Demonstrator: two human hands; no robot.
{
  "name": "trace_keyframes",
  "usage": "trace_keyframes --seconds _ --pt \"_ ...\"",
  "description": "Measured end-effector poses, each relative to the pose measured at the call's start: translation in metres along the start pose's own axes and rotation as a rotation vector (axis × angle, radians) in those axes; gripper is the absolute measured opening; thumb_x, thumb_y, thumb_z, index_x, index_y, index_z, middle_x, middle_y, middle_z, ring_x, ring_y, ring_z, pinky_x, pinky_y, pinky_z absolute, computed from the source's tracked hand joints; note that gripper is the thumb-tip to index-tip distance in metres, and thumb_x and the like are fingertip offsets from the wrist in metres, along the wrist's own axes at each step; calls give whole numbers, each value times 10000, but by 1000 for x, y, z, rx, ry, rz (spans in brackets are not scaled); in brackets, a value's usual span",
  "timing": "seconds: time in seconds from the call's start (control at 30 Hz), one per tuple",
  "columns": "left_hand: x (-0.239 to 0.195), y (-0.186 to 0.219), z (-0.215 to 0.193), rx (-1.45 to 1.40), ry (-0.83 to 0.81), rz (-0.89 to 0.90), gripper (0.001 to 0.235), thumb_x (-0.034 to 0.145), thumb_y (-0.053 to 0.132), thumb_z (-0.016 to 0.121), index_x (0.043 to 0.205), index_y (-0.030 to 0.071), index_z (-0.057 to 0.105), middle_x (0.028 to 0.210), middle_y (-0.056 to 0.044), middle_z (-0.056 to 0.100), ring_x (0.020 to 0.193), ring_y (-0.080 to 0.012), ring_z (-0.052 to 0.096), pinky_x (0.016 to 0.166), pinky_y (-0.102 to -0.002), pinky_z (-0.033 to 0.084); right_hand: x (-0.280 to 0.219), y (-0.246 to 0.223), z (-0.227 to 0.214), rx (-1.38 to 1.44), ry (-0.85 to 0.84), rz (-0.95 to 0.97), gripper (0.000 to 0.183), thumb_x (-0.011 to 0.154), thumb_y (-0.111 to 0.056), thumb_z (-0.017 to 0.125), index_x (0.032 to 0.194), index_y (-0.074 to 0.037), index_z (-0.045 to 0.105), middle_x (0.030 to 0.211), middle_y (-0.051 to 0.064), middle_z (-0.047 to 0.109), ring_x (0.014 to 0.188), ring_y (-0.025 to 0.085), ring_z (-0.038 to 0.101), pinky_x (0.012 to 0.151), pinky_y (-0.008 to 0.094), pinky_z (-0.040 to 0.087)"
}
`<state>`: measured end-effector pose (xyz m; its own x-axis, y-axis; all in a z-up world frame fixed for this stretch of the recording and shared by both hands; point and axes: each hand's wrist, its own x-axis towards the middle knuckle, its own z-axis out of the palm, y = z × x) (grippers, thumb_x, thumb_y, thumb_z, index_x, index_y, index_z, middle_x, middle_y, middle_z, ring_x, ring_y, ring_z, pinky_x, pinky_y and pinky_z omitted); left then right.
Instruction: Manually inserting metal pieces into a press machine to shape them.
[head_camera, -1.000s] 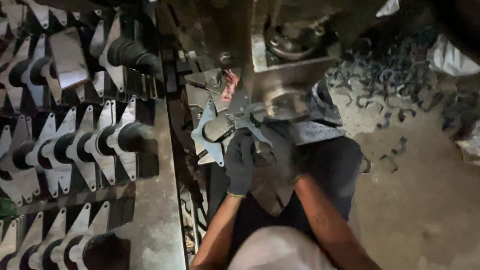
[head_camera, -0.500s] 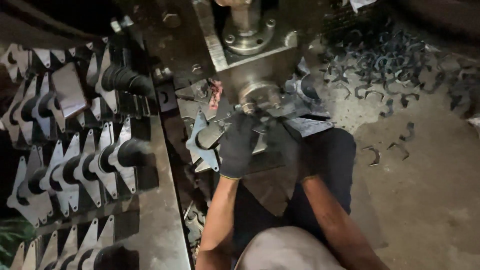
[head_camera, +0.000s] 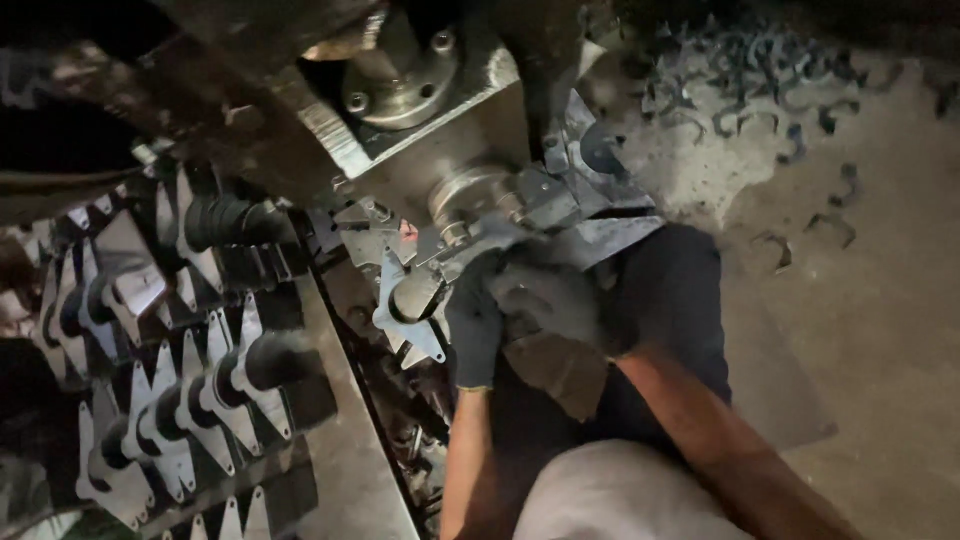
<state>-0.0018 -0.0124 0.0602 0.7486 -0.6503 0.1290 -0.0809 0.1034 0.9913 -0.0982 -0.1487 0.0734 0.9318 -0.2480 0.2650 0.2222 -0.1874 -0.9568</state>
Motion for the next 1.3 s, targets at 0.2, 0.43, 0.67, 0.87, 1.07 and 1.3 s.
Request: trace_keyframes --seconds 0.2,0.43,0.67,0.87,1.07,1.3 --pt "-13 -44 -12 593 28 202 367 987 60 531 1341 10 615 1201 -217 697 1028 -344 712 882 -396 567 25 -2 -17 -453 105 -223 130 905 -139 747 1007 -112 672 926 78 657 871 260 684 781 360 532" --pt "-18 -43 -8 637 75 164 232 1003 127 611 1203 38 687 1135 -187 725 997 -327 729 853 -391 574 20 -13 -22 -402 100 -308 149 942 -125 712 1081 -100 664 1043 74 666 925 247 702 777 360 567" --pt "-15 -31 1 616 130 163 269 984 134 597 1216 31 688 1148 -181 725 955 -307 731 829 -384 577 20 22 -17 -505 60 -227 146 925 -133 712 1070 -129 692 1015 68 713 903 258 719 757 387 570" --pt "-18 -33 5 617 162 148 199 974 158 667 1149 83 724 1073 -154 750 936 -297 747 826 -369 583 34 -47 -29 -692 44 354 594 874 -444 810 1269 -62 583 943 164 681 833 309 706 760 408 576" --pt "-15 0 6 1075 -99 626 400 941 93 612 1334 115 687 1333 -123 641 1195 -334 672 971 -427 565 -12 8 -31 -531 453 -175 437 999 -157 721 1379 8 581 1334 234 644 1191 372 661 962 403 547" --pt "39 40 31 1593 140 1157 423 1019 76 629 1436 130 669 1433 -87 615 1141 -237 637 917 -354 589 -20 4 -19 -339 425 -1 355 1032 -85 674 1373 -21 597 1258 160 707 1146 270 727 964 360 573"
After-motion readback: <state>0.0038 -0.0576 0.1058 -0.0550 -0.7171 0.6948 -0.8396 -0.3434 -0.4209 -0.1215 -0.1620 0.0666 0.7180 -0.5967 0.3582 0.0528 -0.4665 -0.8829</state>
